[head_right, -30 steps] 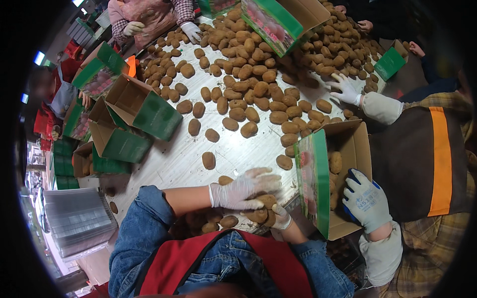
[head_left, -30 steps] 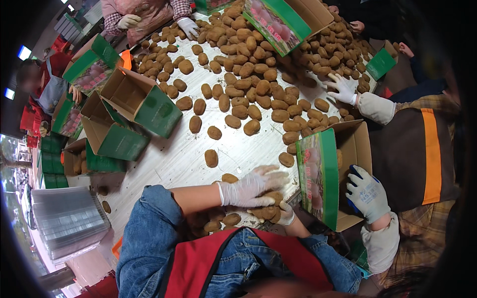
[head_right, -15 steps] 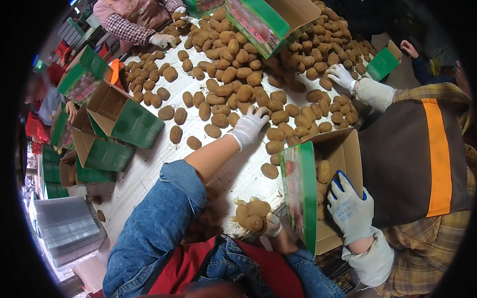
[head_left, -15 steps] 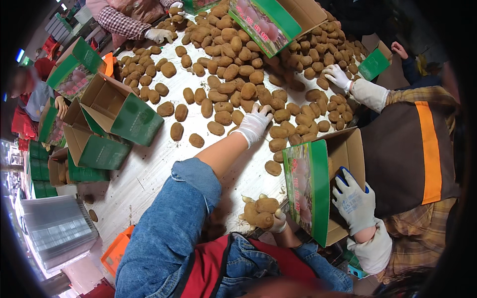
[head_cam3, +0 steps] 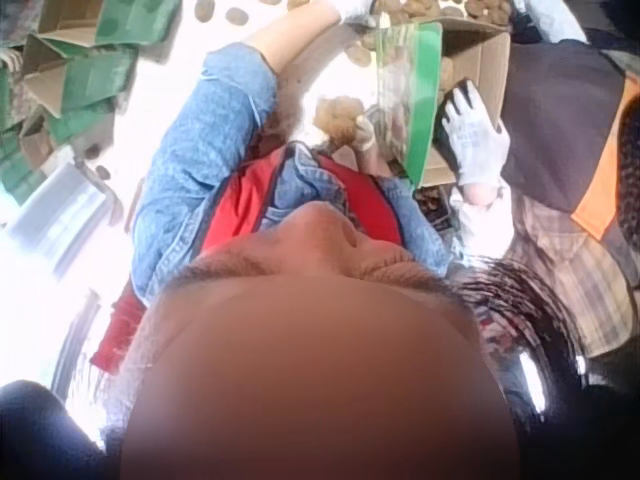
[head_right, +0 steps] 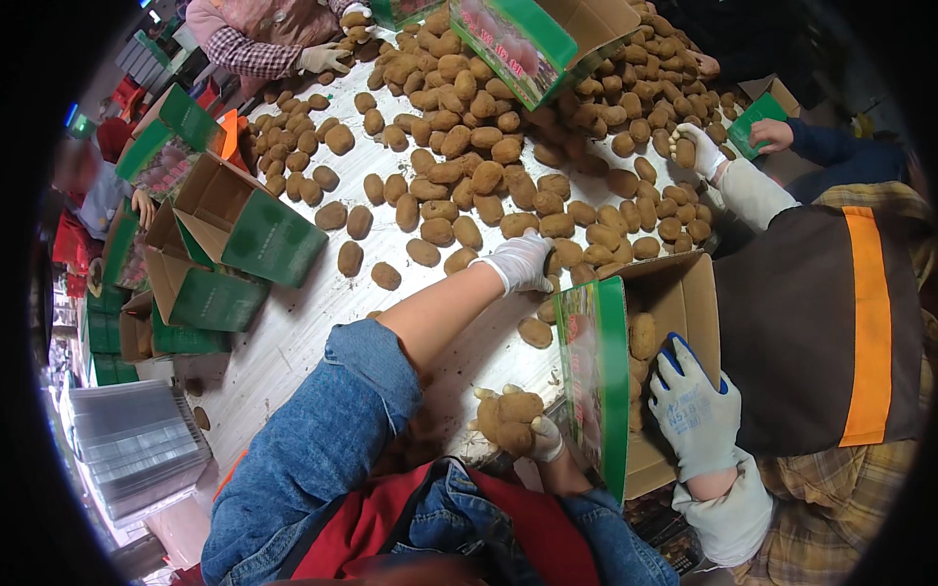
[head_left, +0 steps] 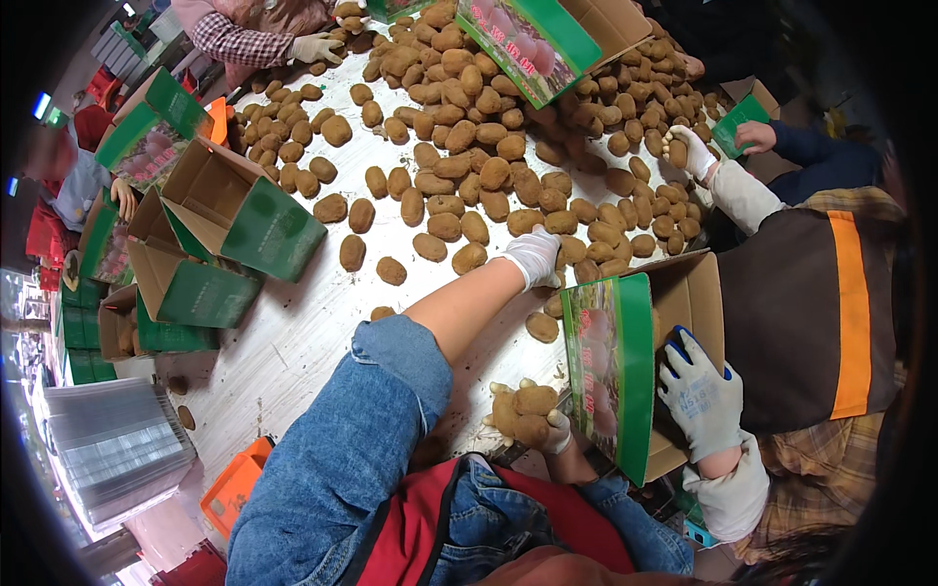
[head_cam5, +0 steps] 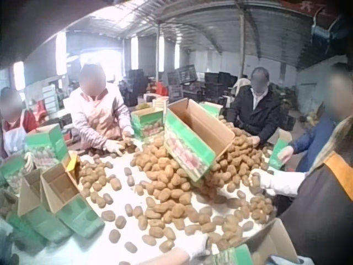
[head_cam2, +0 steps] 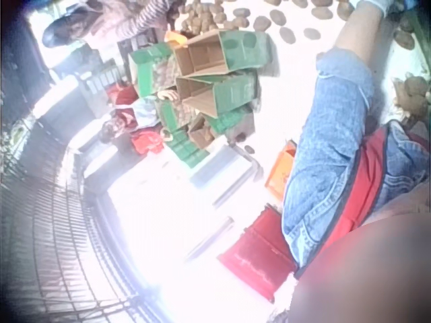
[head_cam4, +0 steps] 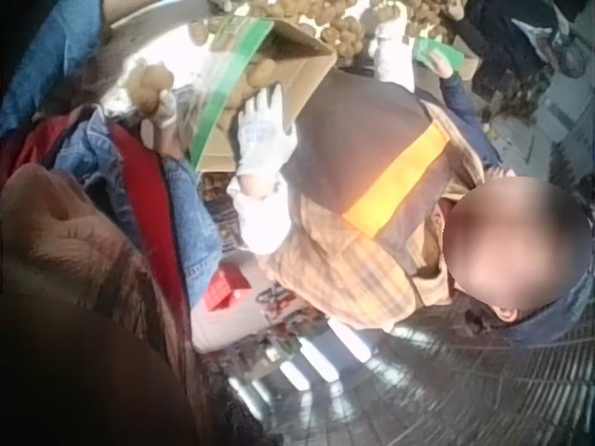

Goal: The person picks kiwis from a large pile on a table and places them into a clear plastic container on an orange scale. After filling the container, they seal it with a lid and place it into a red crate. The person repeats this process with additional kiwis and containers.

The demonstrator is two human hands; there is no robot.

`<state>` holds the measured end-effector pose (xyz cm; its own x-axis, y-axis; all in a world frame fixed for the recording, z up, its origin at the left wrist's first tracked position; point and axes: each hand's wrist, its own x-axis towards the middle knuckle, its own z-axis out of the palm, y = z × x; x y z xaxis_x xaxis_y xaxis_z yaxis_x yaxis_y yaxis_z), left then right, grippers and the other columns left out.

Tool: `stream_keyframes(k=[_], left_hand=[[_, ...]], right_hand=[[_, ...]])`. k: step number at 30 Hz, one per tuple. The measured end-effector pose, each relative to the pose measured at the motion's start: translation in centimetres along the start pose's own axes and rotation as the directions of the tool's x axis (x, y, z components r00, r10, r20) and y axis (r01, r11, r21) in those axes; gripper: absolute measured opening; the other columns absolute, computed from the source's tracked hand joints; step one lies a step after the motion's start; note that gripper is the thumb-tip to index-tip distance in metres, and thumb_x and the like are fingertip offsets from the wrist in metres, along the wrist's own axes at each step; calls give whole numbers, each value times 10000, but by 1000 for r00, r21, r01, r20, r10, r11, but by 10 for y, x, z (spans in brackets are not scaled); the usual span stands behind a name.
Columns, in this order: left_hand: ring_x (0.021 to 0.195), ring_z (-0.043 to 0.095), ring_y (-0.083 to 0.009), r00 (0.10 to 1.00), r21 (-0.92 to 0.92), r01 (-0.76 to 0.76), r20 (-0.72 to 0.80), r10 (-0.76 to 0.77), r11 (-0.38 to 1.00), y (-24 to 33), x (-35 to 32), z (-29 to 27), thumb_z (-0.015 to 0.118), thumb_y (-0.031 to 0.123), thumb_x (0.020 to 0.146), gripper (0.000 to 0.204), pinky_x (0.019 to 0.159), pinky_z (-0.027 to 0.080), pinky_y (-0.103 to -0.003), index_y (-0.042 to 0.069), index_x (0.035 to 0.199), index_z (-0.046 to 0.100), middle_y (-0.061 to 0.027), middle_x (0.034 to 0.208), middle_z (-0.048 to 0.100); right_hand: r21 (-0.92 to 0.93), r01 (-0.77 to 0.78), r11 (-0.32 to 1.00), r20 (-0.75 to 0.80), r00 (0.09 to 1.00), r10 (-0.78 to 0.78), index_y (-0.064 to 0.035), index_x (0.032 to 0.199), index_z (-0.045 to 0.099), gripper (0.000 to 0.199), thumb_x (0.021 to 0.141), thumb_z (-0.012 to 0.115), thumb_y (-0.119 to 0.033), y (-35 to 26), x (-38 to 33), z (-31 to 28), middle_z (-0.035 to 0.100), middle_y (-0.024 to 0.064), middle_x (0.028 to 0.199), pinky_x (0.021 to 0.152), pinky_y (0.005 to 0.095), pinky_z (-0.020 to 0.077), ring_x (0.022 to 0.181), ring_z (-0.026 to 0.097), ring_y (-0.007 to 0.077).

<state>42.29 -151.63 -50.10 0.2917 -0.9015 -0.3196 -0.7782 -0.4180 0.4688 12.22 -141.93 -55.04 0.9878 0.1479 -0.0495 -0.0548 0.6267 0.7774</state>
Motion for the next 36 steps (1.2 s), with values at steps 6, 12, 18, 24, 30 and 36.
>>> stream_keyframes(k=[6,12,18,24,30,36], left_hand=[[1014,680,-394,973,-55,-204,95,208,978,-1,-42,14,915,270,621,736,836,556,-464,123,1255,571,-172,1120,664],[1024,673,-416,995,-101,-60,-82,52,993,17,-78,51,829,169,701,661,828,551,-481,120,1295,544,-215,1084,642],[1085,672,-404,971,-562,175,-37,-236,808,-22,-136,42,867,384,587,939,943,536,-424,84,1393,490,-233,1151,688],[986,647,-191,844,-857,-155,-373,-385,491,-96,-235,-74,903,66,694,637,797,586,-348,126,1225,555,-97,1057,647],[1021,657,-196,317,-623,-595,-763,-564,508,-181,-333,-215,839,27,800,597,830,589,-315,84,1303,523,-82,1166,606],[1279,527,-314,152,-688,-497,-669,-727,529,-262,-304,-244,662,307,1003,735,1091,422,-430,70,1584,280,-185,1385,550]], right_hand=[[-900,137,414,67,981,-181,-313,1567,341,891,820,805,-454,-7,2,-5,230,209,1640,862,588,589,1304,428,640],[-932,67,356,-11,977,-212,-286,1564,350,876,833,787,-492,-11,5,-3,260,197,1635,930,598,572,1311,476,577],[-898,38,439,-1,996,-89,-320,1566,342,812,879,741,-494,4,24,5,232,148,1665,906,570,576,1356,458,506],[-922,24,386,49,997,55,-326,1594,279,757,954,652,-483,47,118,39,176,140,1689,883,517,600,1417,378,523],[-956,150,252,191,971,144,-171,1574,309,599,1057,504,-404,134,317,107,343,110,1612,1006,549,535,1406,452,411],[-883,70,-464,111,992,-62,-140,1606,292,780,977,673,-400,220,464,146,441,50,1551,1144,532,324,1456,373,252]])
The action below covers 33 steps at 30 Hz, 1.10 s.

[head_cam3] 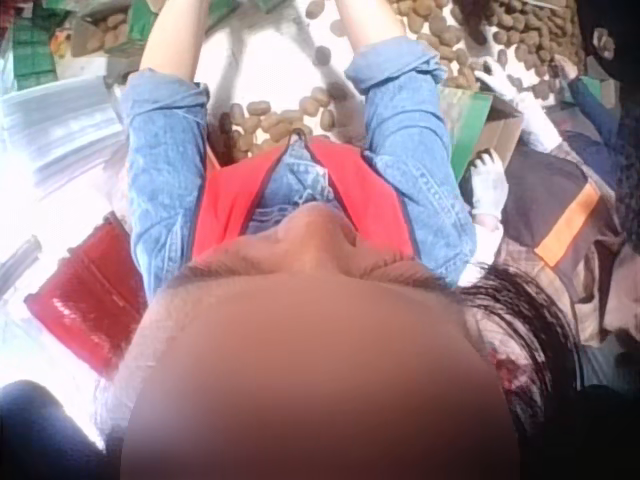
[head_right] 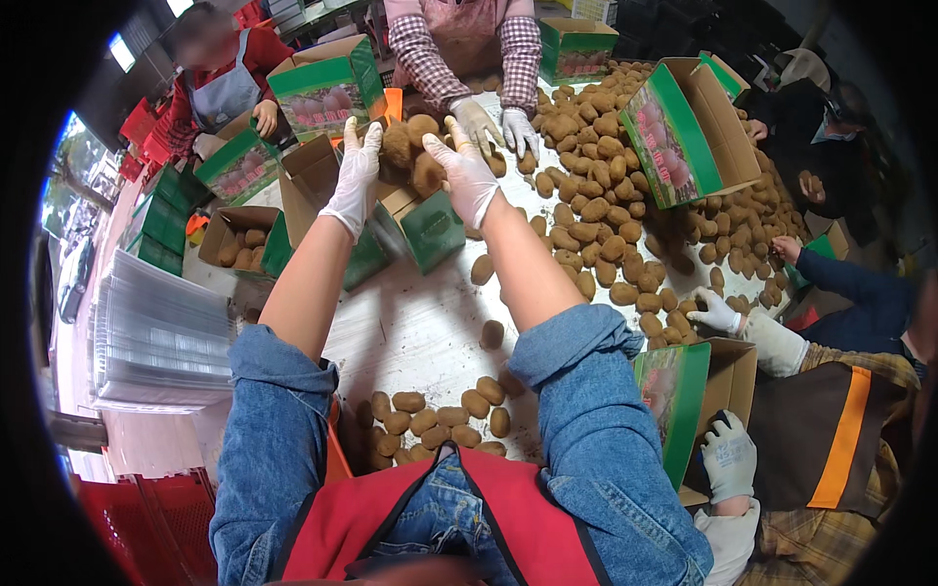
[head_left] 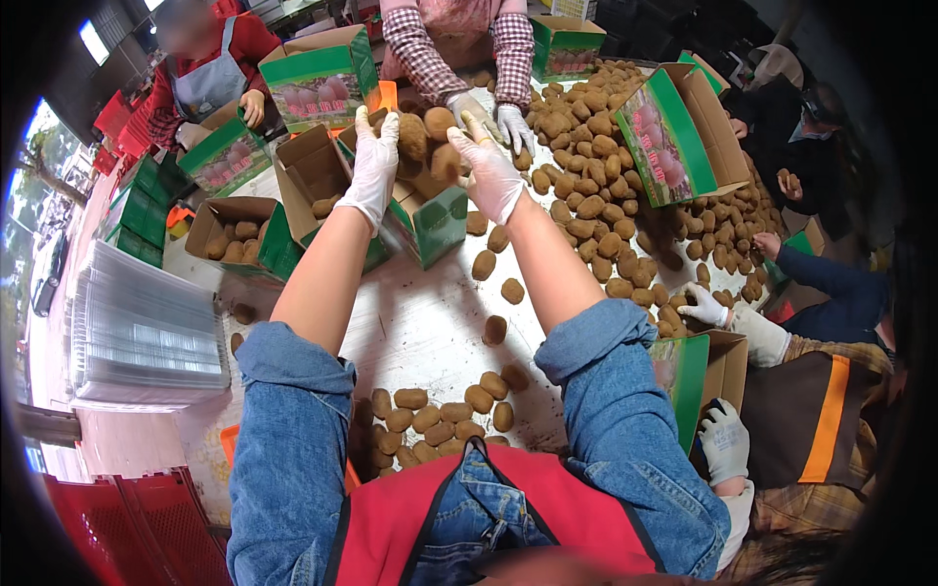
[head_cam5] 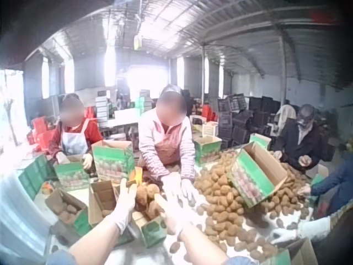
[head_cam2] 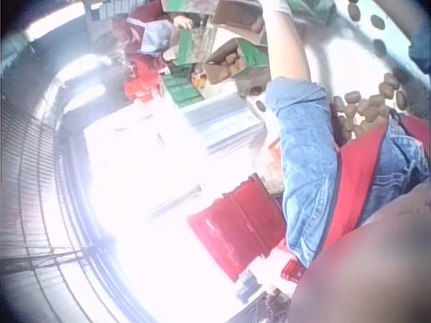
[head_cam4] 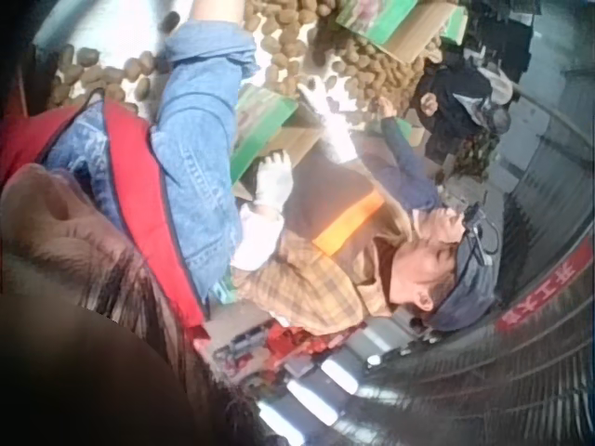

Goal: The person picks kiwis from a large pile on a table and places them into a clear plastic container on an orange scale. After filling the container, they seal it with a lid and place it into a red crate. The person repeats this process with additional kiwis and containers.

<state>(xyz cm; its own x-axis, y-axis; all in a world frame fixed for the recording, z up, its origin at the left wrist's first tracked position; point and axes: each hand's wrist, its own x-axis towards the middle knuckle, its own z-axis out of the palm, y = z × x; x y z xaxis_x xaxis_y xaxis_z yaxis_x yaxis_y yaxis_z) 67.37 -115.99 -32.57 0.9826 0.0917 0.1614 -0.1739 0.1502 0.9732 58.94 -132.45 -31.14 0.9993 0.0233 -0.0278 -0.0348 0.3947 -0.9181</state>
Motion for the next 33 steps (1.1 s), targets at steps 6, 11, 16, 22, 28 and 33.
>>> stream_keyframes(k=[6,11,16,22,28,33], left_hand=[[1234,548,-366,786,339,-613,166,596,714,-41,-42,19,643,206,988,476,1119,393,-447,5,1402,521,-222,1306,589],[1258,573,-301,739,231,-506,613,280,831,-103,-122,79,643,-1,905,561,1085,443,-414,30,1441,480,-195,1345,581],[1382,409,-441,783,657,-506,621,-22,559,-192,-141,124,688,186,840,744,1175,300,-526,74,1512,391,-224,1452,480],[1498,237,-437,736,721,-591,666,-124,362,-231,-131,148,707,371,866,765,1211,154,-628,160,1533,400,-202,1582,339],[1445,297,-441,669,740,-627,672,-317,244,-213,-125,177,715,502,822,769,1147,315,-599,173,1481,494,-231,1511,401],[1217,546,-394,497,600,-767,780,-381,228,-201,-138,156,710,282,847,448,955,540,-452,107,1252,633,-284,1470,425]], right_hand=[[-309,260,915,-125,942,-310,11,1430,524,551,962,691,-229,19,-49,-141,613,143,1354,1079,332,436,1257,576,226],[-599,-216,771,-548,813,-198,-31,1291,651,407,908,721,-151,98,-115,-258,690,124,1244,974,328,519,1103,665,237],[-897,-355,264,-426,855,-296,-82,1534,418,811,836,782,-278,166,-146,-260,437,195,1556,1195,435,320,1420,406,388],[-909,-407,85,-411,848,-335,-142,1510,479,724,878,730,-392,164,-136,-252,486,131,1504,1120,451,404,1361,454,341],[-870,-474,133,-493,836,-243,-206,1428,578,533,929,678,-366,148,-112,-249,580,82,1339,1010,452,482,1197,567,311],[-904,-392,171,-400,916,-13,-157,1248,610,414,865,687,-298,130,-123,-244,638,131,1262,988,424,498,1183,611,313]])
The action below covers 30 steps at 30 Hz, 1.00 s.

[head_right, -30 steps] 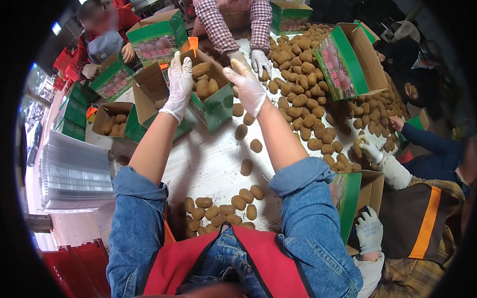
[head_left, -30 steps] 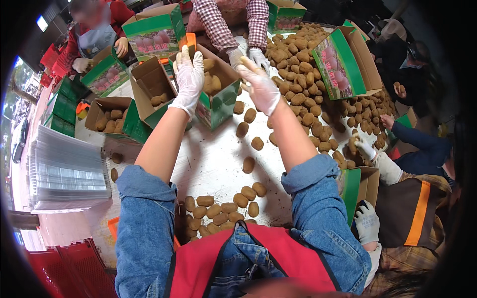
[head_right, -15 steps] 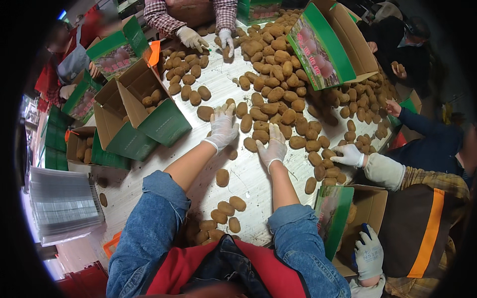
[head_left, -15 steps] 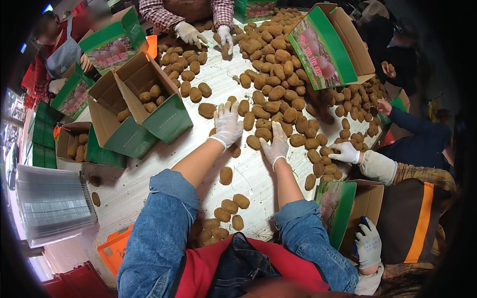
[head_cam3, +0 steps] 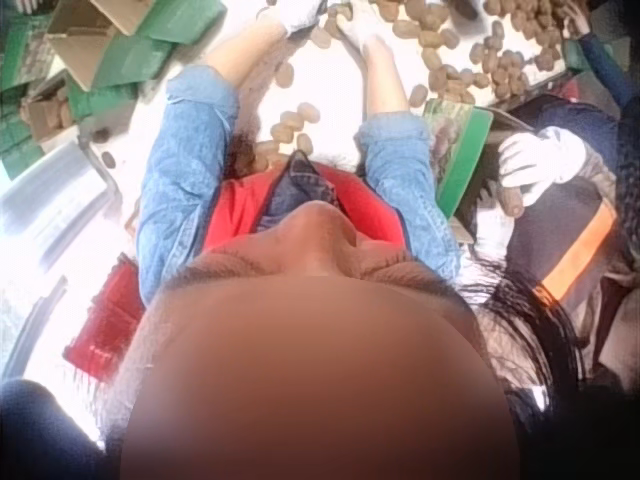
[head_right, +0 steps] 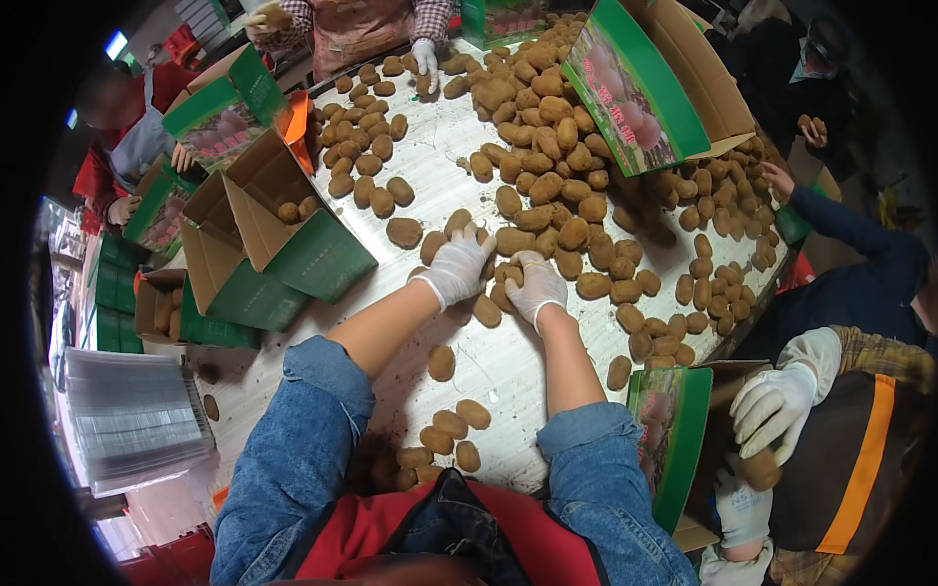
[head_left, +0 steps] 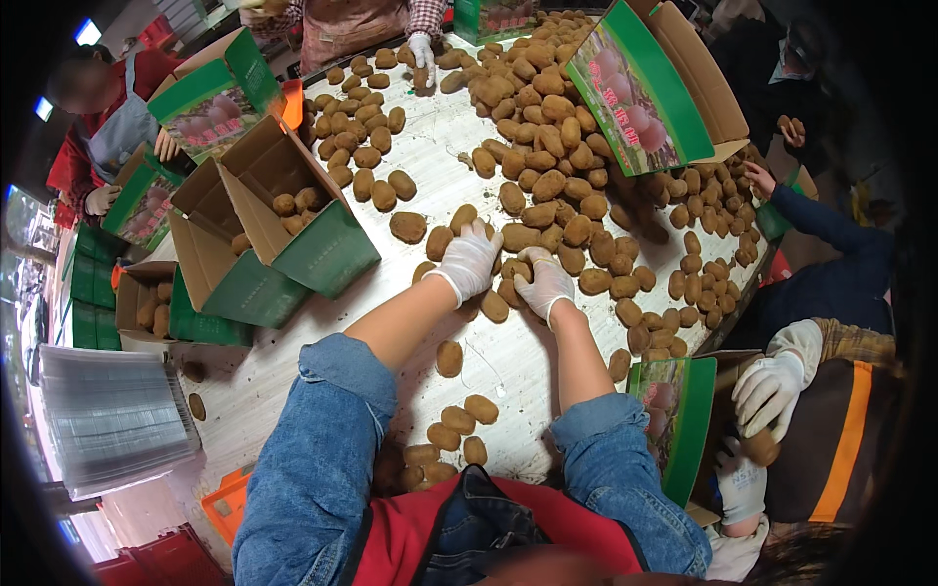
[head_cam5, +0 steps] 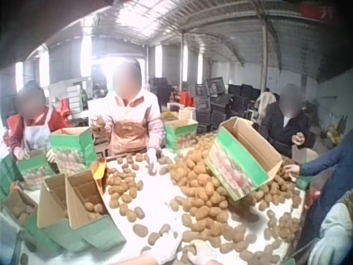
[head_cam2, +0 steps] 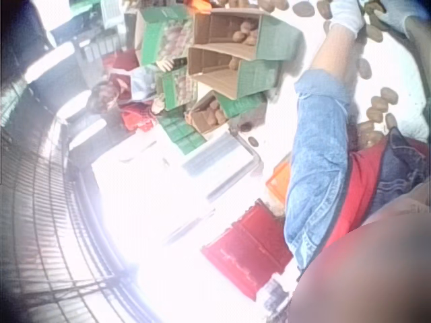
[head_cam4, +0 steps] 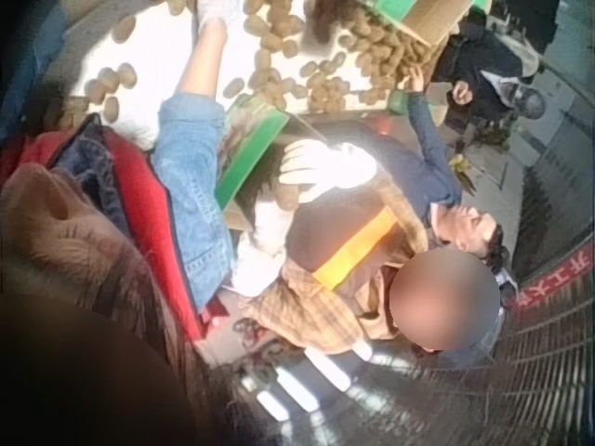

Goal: The person picks kiwis from a large pile on a table and places them into a clear plastic container on an orange scale. After filling the container, they seal it with a lid and place it into a red crate. The person repeats this process with additional kiwis and containers.

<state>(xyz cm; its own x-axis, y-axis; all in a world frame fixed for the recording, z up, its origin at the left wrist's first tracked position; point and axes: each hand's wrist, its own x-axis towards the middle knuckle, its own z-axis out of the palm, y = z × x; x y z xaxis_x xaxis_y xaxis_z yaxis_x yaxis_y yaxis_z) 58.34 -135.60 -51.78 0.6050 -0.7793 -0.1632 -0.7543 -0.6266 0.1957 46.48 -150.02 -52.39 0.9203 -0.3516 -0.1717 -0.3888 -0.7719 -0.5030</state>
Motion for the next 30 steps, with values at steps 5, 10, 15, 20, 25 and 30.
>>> stream_keyframes(k=[5,10,15,20,25,30], left_hand=[[1049,657,-395,989,-271,-113,-123,82,956,-2,-30,12,650,178,868,224,894,562,-464,61,1059,658,-226,1515,414],[764,680,-401,896,-539,136,-291,-336,831,-46,-8,-22,654,255,892,158,770,540,-476,110,949,631,-194,769,676],[1177,609,-371,895,-96,411,-145,-421,907,-105,-5,-42,646,241,927,371,982,522,-488,163,1288,669,-179,1379,561],[1163,617,-419,897,-91,442,58,-438,892,-97,-20,-9,668,130,853,572,947,531,-501,150,1396,491,-204,1327,523],[1148,649,-367,893,-399,409,-11,-450,821,-99,-46,1,714,176,822,573,991,527,-448,156,1368,541,-193,1321,589],[1190,637,-284,956,-714,276,136,-259,643,-85,-62,7,747,204,792,706,1025,491,-354,191,1465,533,-176,1279,670]], right_hand=[[-2,-46,999,182,982,45,-107,1253,584,545,802,769,-351,-1,-13,-4,712,178,1111,951,416,516,1059,676,361],[153,-29,988,127,992,9,-51,1110,629,468,761,817,-297,6,-15,-17,626,196,1164,987,417,484,1107,613,383],[-1,120,993,-137,983,-119,-111,1199,580,425,789,673,-51,-10,26,-35,568,140,1321,1023,420,483,1204,562,364],[-360,52,932,-51,996,-75,-266,1361,563,595,824,745,-86,-30,43,-7,454,-1,1468,988,427,540,1203,518,331],[-258,77,963,-107,988,-108,-250,1309,575,527,834,763,-123,-17,20,6,493,10,1399,959,439,549,1212,506,324],[-170,118,978,-32,992,-125,-214,1320,577,541,819,775,-163,-34,-8,21,551,56,1326,965,450,535,1172,554,342]])
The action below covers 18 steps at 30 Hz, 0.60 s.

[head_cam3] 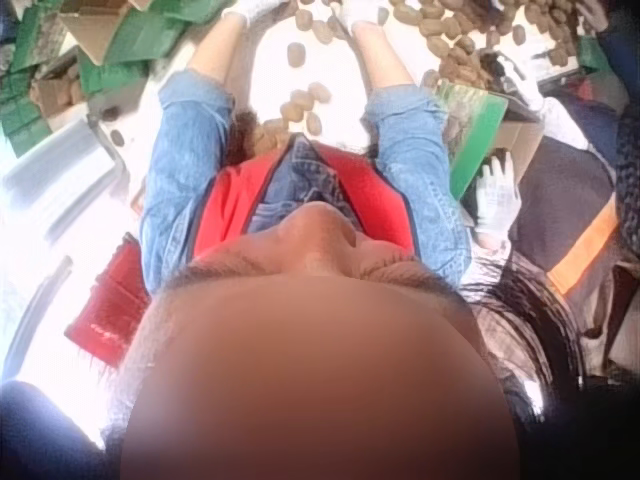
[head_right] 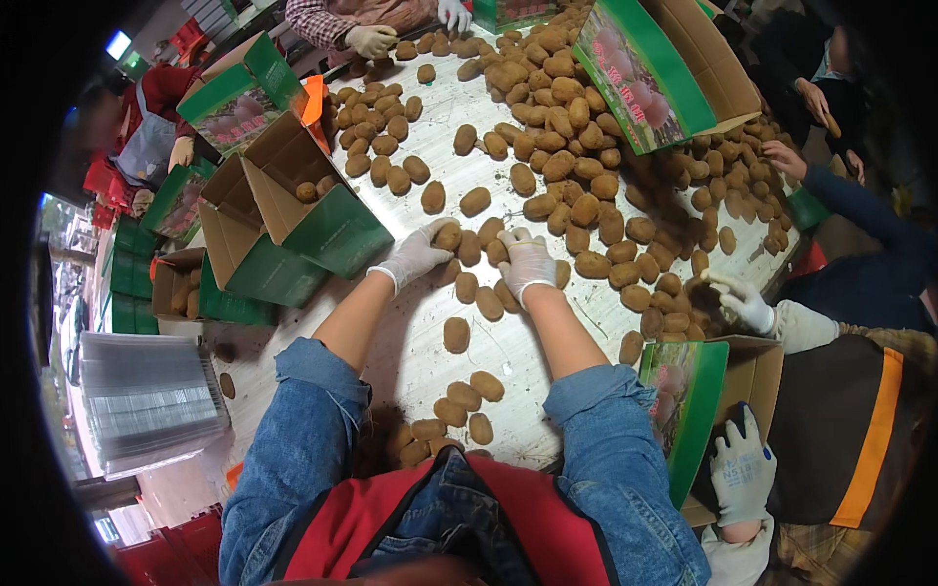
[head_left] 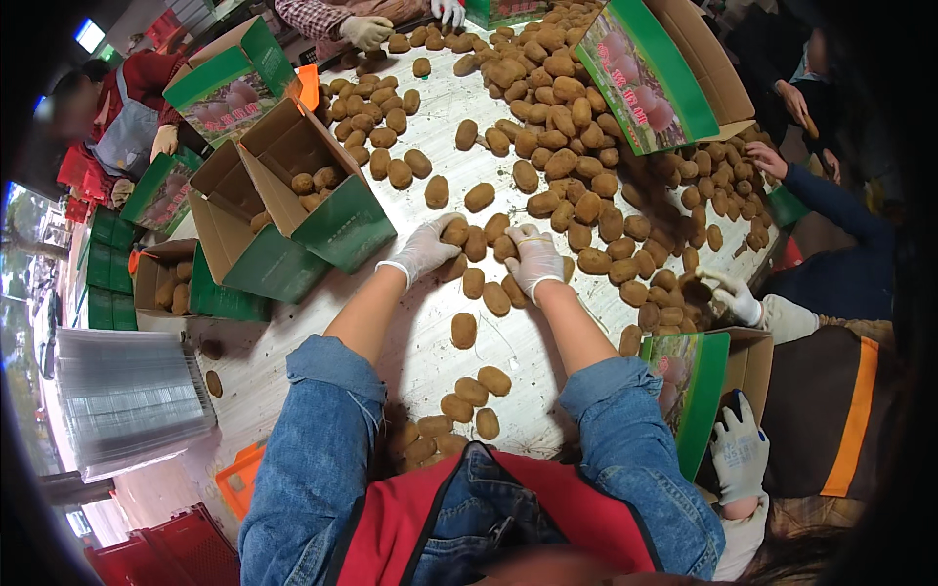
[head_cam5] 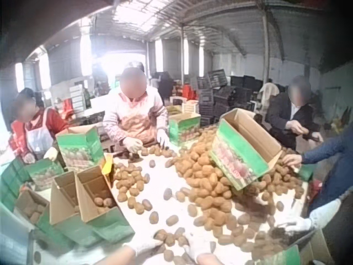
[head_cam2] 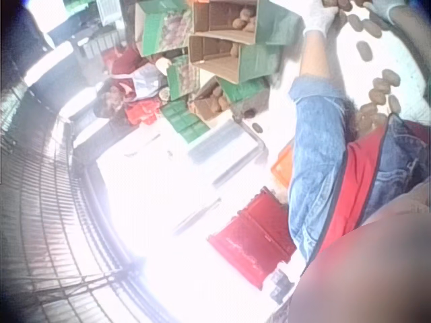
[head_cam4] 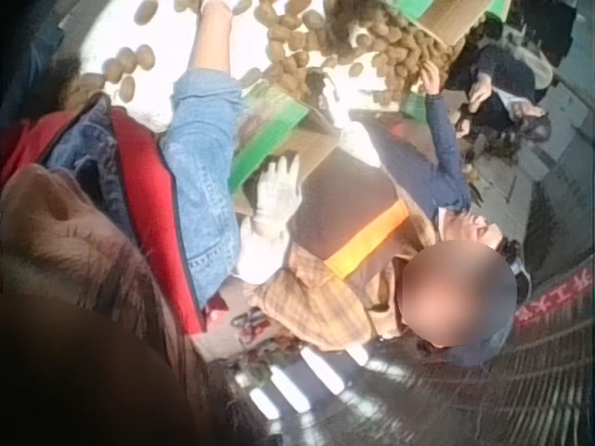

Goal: The person picks kiwis from a large pile on a table and places them into a clear plastic container on an orange scale. After filling the container, they seal it with a lid and place it into a red crate. The person repeats this process with additional kiwis and containers.

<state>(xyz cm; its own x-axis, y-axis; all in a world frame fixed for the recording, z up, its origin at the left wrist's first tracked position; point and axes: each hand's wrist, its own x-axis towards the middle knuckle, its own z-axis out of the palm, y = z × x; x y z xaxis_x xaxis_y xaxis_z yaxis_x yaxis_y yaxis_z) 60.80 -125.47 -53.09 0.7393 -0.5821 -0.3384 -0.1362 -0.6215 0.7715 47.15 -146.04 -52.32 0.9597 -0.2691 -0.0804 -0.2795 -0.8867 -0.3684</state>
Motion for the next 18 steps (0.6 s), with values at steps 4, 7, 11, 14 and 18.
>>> stream_keyframes(k=[4,7,11,14,18], left_hand=[[1216,614,-267,962,22,-21,272,14,1000,2,-35,15,742,198,769,739,1066,466,-347,185,1473,519,-150,1302,659],[1260,591,-285,918,31,-90,389,71,995,-2,-90,29,733,178,784,733,1108,440,-354,155,1478,499,-155,1347,634],[1300,560,-302,921,37,-120,377,98,992,-2,-171,36,755,189,809,728,1131,417,-355,141,1483,483,-174,1369,609],[1139,642,-233,968,-178,85,250,-39,980,12,-217,18,756,242,896,618,908,541,-314,126,1448,503,-136,1295,651],[991,679,-142,962,-883,241,271,18,403,35,-273,-20,579,465,1027,547,659,568,-252,100,1427,504,-105,1274,671]], right_hand=[[87,-46,995,110,993,36,-159,1338,571,567,813,784,-161,-16,-60,5,557,81,1341,1020,426,501,1188,578,337],[194,-68,979,179,983,33,-163,1326,564,549,816,765,-134,-28,-126,16,551,90,1362,1012,429,502,1187,595,342],[377,-167,911,292,955,54,-153,1293,572,504,824,758,-144,-28,-193,22,599,129,1317,988,432,512,1147,625,364],[734,-135,665,174,985,8,-94,1263,588,439,880,766,-210,-23,-218,7,683,119,1104,912,376,533,1037,663,270],[960,-281,8,281,958,-64,-43,1278,552,291,1070,550,-246,-31,-237,-38,603,27,955,701,242,466,790,534,94]])
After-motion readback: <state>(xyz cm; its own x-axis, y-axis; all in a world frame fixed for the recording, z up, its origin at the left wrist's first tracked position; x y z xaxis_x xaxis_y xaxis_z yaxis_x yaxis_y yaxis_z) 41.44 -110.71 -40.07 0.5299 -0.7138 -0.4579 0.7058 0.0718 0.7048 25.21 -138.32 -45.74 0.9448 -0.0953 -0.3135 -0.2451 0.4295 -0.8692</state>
